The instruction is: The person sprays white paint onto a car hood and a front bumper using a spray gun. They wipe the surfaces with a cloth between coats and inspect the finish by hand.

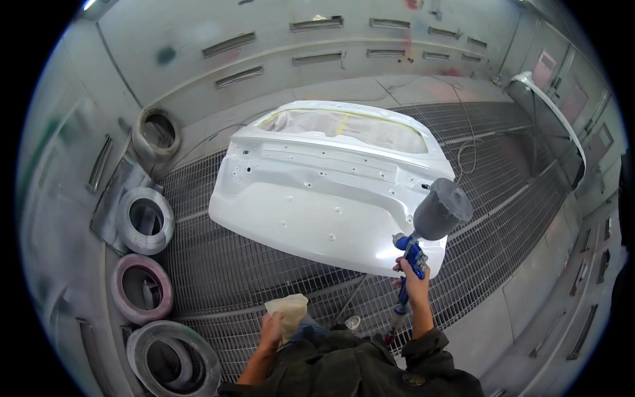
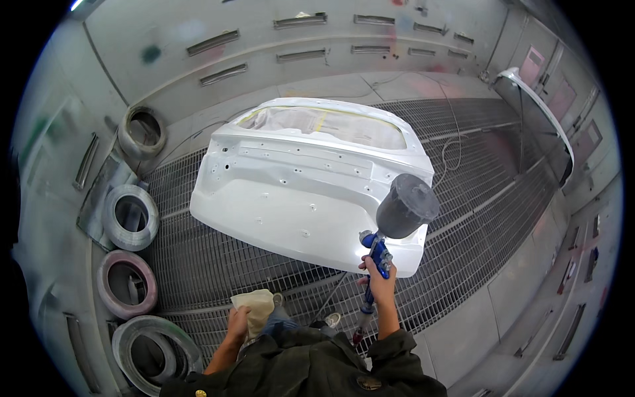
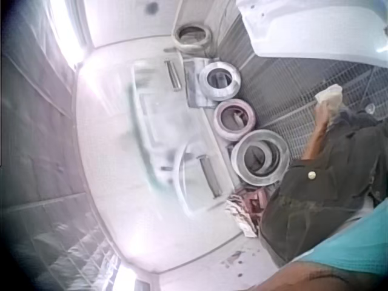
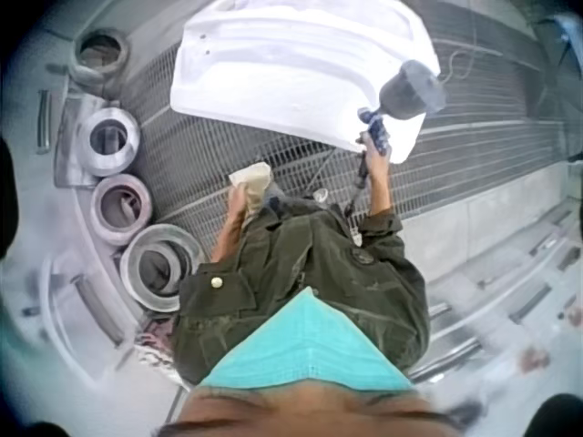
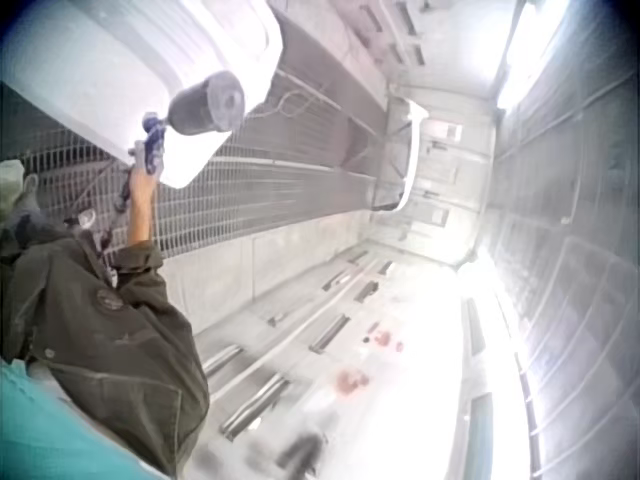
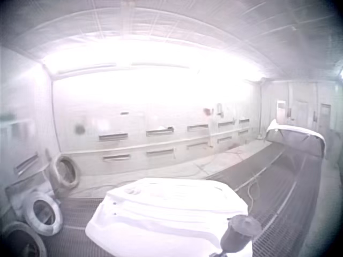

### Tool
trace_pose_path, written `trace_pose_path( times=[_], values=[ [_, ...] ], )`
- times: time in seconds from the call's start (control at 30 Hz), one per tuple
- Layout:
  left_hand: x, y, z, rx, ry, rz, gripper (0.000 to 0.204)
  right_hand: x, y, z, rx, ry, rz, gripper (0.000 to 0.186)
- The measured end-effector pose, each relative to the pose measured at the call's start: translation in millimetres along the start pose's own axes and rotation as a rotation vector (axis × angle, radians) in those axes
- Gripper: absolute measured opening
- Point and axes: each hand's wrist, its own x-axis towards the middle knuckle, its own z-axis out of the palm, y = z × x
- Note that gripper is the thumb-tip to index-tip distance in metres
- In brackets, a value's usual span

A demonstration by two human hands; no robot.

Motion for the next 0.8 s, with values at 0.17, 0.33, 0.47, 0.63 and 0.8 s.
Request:
trace_pose_path(
  times=[0.17, 0.33, 0.47, 0.63, 0.8],
  values=[
    [16.6, 22.8, -19.7, -0.047, 0.023, -0.004, 0.031, -13.5, -6.7, 59.1, -0.058, -0.105, -0.001, 0.02],
    [38.3, 47.6, -59.6, -0.052, 0.074, 0.029, 0.03, -19.5, -1.0, 119.7, -0.083, -0.194, -0.009, 0.019],
    [61.1, 28.0, -108.1, -0.152, 0.091, 0.071, 0.031, -25.8, 10.5, 173.7, -0.136, -0.252, 0.001, 0.021],
    [73.4, 19.5, -159.1, -0.157, 0.155, 0.024, 0.032, -36.7, 25.9, 238.5, -0.241, -0.364, 0.078, 0.021],
    [85.3, 21.6, -197.5, -0.19, 0.247, -0.024, 0.032, -47.9, 39.6, 288.5, -0.265, -0.486, 0.087, 0.018]
  ],
)
